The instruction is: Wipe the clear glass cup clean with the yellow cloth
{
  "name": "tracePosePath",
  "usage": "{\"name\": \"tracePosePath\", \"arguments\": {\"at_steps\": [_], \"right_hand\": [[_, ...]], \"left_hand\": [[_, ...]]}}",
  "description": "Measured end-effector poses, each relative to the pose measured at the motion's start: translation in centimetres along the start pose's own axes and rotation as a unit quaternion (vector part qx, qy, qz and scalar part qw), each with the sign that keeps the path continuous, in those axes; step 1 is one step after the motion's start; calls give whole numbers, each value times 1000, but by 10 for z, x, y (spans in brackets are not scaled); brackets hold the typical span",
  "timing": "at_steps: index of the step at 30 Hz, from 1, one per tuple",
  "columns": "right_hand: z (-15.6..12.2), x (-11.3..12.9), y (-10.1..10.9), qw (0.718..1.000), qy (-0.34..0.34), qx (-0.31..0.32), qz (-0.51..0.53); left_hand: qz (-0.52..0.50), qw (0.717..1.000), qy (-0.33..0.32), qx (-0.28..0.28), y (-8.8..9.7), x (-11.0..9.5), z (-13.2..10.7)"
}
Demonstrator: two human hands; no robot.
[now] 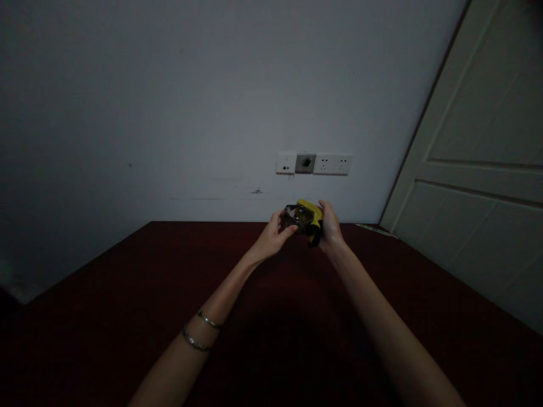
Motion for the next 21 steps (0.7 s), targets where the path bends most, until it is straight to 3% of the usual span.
{"name": "tracePosePath", "arguments": {"at_steps": [5,11,16,21], "right_hand": [[-6,-2,-12,999,37,15,16],[-16,-5,-27,996,86,29,17],[-17,0,-24,998,58,21,9],[-12,8,-24,998,33,49,-5]], "left_hand": [[7,999,-14,-34,9,-4,0],[-5,991,-29,-133,25,-9,-5],[-35,991,17,-125,24,-1,-4],[15,993,3,-116,17,1,-5]]}}
Point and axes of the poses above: each hand's wrist, its own z-axis towards the middle knuckle, its own y-axis out of the back of the hand, x = y × z, the point moved 8 cm from there along z, towards the middle knuckle, and after that the axes turned 9 degrees about x, right-handed, at the moved point
